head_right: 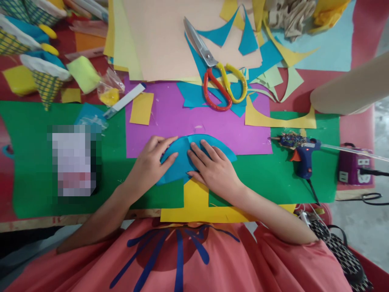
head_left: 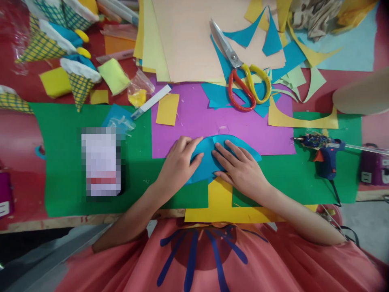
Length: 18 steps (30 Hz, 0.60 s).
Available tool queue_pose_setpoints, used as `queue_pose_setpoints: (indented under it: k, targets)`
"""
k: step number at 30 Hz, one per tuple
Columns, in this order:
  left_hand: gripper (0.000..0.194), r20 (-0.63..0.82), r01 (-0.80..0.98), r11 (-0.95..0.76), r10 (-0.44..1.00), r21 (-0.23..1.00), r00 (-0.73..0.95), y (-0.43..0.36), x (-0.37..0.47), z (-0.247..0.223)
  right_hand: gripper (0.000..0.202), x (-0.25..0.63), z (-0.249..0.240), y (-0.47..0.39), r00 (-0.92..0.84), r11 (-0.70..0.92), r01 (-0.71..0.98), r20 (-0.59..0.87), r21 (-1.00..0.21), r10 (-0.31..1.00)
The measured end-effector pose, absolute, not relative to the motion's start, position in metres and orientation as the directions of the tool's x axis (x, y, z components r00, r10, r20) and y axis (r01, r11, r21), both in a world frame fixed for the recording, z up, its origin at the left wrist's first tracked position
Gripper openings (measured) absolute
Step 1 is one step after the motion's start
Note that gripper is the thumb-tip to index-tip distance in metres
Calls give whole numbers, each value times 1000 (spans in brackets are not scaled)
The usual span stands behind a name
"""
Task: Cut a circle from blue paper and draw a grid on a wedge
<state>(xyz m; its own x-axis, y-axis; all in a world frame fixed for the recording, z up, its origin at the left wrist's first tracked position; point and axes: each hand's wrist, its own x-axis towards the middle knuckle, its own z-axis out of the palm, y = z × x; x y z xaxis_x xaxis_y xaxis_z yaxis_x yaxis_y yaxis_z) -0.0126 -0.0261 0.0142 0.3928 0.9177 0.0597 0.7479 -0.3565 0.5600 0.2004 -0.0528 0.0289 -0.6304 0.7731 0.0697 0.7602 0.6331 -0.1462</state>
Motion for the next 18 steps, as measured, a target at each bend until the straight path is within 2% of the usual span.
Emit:
queue_pose_setpoints:
  k: [5, 8, 12, 14, 16, 18]
  targets:
    - [6, 2, 685, -258, 937, 681, 350, -18, -13, 17, 53, 199, 27, -56, -634, 633, 749, 67, -196, 771]
    - [3, -86, 616, -144, 941, 775, 327, -11, -12, 18, 48, 201, 29, -53, -623, 621, 738, 87, -265, 778]
    - [9, -218, 508, 30, 924, 861, 314, 2, -14, 26, 32, 208, 34, -31, -534, 523, 689, 135, -502, 834]
    - [12, -251, 486, 67, 912, 871, 324, 8, -15, 34, 32, 211, 37, -15, -429, 421, 674, 143, -607, 892]
    - [13, -258, 471, 73, 904, 879, 341, 13, -15, 41, 34, 211, 39, 0, -355, 304, 619, 88, -724, 931]
    - [13, -248, 455, 64, 900, 888, 359, 16, -15, 46, 30, 208, 41, 13, -353, 167, 527, -36, -834, 935]
